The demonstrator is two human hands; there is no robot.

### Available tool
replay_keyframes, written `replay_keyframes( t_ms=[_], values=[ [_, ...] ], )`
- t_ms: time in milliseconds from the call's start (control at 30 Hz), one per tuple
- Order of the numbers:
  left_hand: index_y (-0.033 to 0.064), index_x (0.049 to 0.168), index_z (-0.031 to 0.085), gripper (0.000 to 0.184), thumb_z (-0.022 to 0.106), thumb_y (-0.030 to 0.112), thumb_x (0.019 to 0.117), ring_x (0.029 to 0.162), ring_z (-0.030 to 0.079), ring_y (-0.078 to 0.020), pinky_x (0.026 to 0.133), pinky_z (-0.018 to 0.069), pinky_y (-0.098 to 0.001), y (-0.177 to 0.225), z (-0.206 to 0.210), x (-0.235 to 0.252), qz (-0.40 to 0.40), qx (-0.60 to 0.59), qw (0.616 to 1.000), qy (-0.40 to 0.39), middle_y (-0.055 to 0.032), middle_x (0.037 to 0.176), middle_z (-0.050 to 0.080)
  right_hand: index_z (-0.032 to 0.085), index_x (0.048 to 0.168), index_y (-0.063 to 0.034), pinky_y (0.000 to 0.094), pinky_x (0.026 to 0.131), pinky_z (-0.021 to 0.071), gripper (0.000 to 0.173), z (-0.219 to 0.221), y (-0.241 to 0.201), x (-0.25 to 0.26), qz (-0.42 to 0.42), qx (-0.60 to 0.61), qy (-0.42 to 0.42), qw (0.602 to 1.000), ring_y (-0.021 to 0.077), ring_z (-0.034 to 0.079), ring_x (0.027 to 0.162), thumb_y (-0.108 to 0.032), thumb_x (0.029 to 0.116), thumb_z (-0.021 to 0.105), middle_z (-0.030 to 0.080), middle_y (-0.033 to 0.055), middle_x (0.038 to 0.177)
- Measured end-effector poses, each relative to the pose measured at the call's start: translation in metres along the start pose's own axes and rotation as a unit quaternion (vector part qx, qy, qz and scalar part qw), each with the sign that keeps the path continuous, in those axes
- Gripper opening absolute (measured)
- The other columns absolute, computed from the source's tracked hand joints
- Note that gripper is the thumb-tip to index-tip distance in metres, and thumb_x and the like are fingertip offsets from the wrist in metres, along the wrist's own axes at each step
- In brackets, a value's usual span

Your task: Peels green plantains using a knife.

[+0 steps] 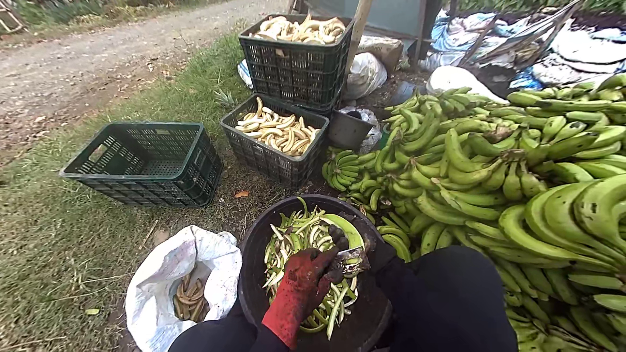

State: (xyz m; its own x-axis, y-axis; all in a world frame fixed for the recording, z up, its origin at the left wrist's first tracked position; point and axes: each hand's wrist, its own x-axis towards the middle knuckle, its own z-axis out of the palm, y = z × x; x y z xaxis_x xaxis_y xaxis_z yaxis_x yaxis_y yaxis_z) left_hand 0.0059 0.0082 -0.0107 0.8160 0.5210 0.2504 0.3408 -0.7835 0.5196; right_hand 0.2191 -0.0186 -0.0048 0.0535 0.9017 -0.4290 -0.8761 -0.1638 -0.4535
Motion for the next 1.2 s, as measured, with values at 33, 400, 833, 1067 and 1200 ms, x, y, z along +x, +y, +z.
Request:
replay_keyframes(
  t_ms=[33, 400, 833, 1067, 1200],
  values=[
    [0.0289, 0.139, 0.065, 0.047, 0.05, 0.053, 0.1013, 0.102, 0.07, -0.0293, 0.09, 0.0567, -0.0531, -0.002, -0.002, 0.0, 0.006, 0.008, 1.0, 0.005, -0.012, 0.112, 0.072, 0.057, 0.106, -0.0047, 0.0235, 0.041, 0.0492, 0.053, 0.001, -0.001, 0.001, 0.013, 0.002, -0.011, 1.0, 0.0138, 0.06, 0.049, -0.04, 0.1102, 0.018, 0.063, 0.0097, 0.071],
    [0.0214, 0.13, 0.071, 0.04, 0.061, 0.037, 0.0948, 0.101, 0.07, -0.0368, 0.088, 0.055, -0.0582, -0.004, 0.003, 0.016, -0.115, 0.033, 0.99, 0.07, -0.0166, 0.11, 0.072, 0.059, 0.118, -0.0032, 0.0244, 0.076, 0.0585, 0.036, 0.01, 0.041, -0.004, -0.173, -0.208, -0.004, 0.963, 0.0067, 0.068, 0.082, -0.018, 0.1117, 0.027, 0.07, 0.0023, 0.094],
    [0.0208, 0.138, 0.061, 0.044, 0.042, 0.047, 0.1083, 0.094, 0.071, -0.0163, 0.082, 0.0618, -0.041, -0.03, -0.002, 0.02, -0.384, -0.3, 0.867, 0.102, -0.0051, 0.113, 0.07, 0.055, 0.138, -0.0079, 0.0247, 0.054, 0.0528, 0.048, -0.027, 0.036, -0.009, -0.114, -0.274, -0.049, 0.954, 0.011, 0.061, 0.062, -0.034, 0.1082, 0.028, 0.067, 0.0038, 0.088],
    [0.0133, 0.138, 0.058, 0.056, 0.033, 0.054, 0.1095, 0.071, 0.071, -0.0222, 0.062, 0.0606, -0.0358, -0.028, -0.037, 0.011, -0.431, -0.472, 0.754, 0.149, -0.0117, 0.089, 0.072, 0.059, 0.112, -0.0082, 0.0264, 0.047, 0.053, 0.046, -0.019, 0.015, 0.003, -0.097, -0.174, 0.082, 0.977, 0.013, 0.062, 0.055, -0.039, 0.1124, 0.024, 0.065, 0.0058, 0.075],
    [0.0109, 0.141, 0.056, 0.053, 0.032, 0.048, 0.1113, 0.076, 0.071, -0.0218, 0.068, 0.0608, -0.0353, -0.027, -0.058, 0.003, -0.388, -0.504, 0.749, 0.185, -0.0128, 0.095, 0.072, 0.059, 0.111, -0.0092, 0.0264, 0.047, 0.0538, 0.048, -0.023, 0.034, 0.02, -0.031, -0.068, 0.083, 0.994, 0.0133, 0.063, 0.056, -0.045, 0.1112, 0.026, 0.065, 0.0067, 0.075]
  ],
)
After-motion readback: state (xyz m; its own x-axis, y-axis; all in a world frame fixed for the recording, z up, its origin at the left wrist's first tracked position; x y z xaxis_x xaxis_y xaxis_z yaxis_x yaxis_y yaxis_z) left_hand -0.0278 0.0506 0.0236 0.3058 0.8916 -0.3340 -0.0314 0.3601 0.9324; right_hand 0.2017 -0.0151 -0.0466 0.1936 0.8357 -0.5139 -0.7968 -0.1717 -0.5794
